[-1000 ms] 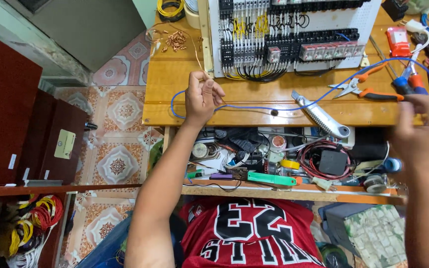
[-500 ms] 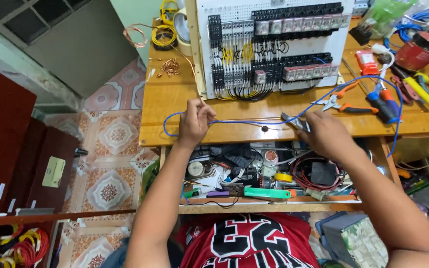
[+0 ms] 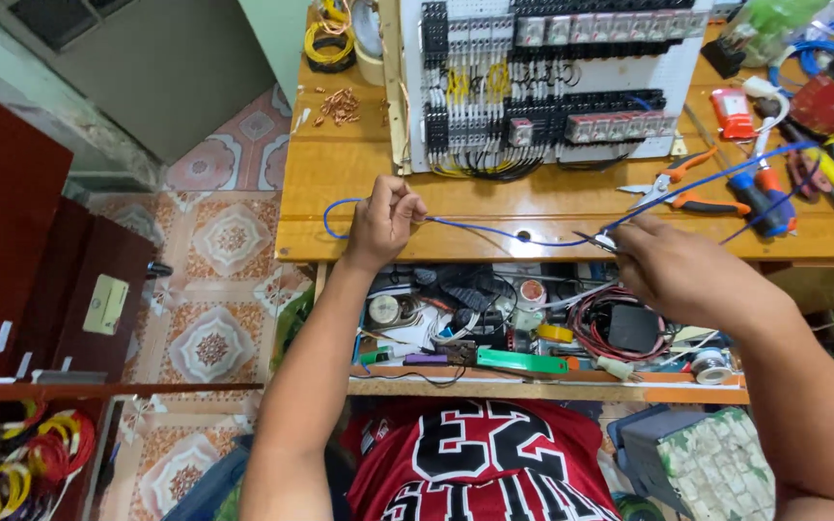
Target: Wiring an electrical control panel by stripping wires and connecting them to terminal blocks
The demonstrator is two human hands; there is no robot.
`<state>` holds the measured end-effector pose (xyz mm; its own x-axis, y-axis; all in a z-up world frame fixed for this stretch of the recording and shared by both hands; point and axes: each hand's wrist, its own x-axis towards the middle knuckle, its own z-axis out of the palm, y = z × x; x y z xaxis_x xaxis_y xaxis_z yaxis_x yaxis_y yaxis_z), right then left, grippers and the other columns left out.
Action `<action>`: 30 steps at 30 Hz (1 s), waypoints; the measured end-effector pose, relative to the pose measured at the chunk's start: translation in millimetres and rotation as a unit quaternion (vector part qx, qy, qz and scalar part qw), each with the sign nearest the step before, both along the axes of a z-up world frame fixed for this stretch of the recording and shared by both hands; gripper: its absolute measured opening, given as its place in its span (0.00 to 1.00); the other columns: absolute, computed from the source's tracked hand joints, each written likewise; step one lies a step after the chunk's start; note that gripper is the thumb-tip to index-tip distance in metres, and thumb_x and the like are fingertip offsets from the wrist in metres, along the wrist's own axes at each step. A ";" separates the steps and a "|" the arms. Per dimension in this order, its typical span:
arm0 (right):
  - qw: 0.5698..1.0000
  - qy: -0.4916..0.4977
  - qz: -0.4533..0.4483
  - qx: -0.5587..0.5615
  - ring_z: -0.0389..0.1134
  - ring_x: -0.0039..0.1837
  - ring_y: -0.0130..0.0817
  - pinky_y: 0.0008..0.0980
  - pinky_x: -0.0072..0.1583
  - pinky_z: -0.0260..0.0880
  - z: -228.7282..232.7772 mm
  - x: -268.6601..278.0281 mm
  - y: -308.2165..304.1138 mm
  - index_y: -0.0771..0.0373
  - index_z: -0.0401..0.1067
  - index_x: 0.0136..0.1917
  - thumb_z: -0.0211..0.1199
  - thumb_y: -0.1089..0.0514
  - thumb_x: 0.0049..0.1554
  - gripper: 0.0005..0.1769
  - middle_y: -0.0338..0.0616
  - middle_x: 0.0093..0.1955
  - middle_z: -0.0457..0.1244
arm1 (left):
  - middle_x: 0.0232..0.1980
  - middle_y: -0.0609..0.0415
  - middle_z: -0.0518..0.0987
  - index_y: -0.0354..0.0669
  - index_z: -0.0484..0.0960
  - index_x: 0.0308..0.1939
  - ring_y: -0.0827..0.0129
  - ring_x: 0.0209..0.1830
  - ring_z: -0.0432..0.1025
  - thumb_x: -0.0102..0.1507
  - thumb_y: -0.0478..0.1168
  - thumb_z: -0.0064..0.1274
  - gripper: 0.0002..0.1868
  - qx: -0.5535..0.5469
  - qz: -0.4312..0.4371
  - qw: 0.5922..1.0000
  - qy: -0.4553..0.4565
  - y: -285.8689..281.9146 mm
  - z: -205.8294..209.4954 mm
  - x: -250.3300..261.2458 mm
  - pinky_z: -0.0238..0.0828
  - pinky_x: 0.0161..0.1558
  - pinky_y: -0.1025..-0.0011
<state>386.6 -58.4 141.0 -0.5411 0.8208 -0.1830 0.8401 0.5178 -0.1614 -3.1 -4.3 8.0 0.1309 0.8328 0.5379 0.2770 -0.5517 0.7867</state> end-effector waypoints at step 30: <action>0.991 0.026 0.093 0.088 0.73 0.48 0.54 0.54 0.46 0.74 -71.3 -169.2 73.0 0.49 0.71 0.50 0.54 0.44 0.63 0.11 0.44 0.43 0.67 | 0.27 0.51 0.83 0.47 0.65 0.44 0.54 0.24 0.78 0.72 0.43 0.48 0.08 0.033 -0.007 0.998 0.044 3.6 20.0 -3.6 0.75 0.31 0.64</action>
<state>217.4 14.6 69.7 -0.6914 0.7223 -0.0148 0.7201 0.6873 -0.0953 -6.7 -0.8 28.1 0.1913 0.7934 0.5778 0.3357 -0.6061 0.7210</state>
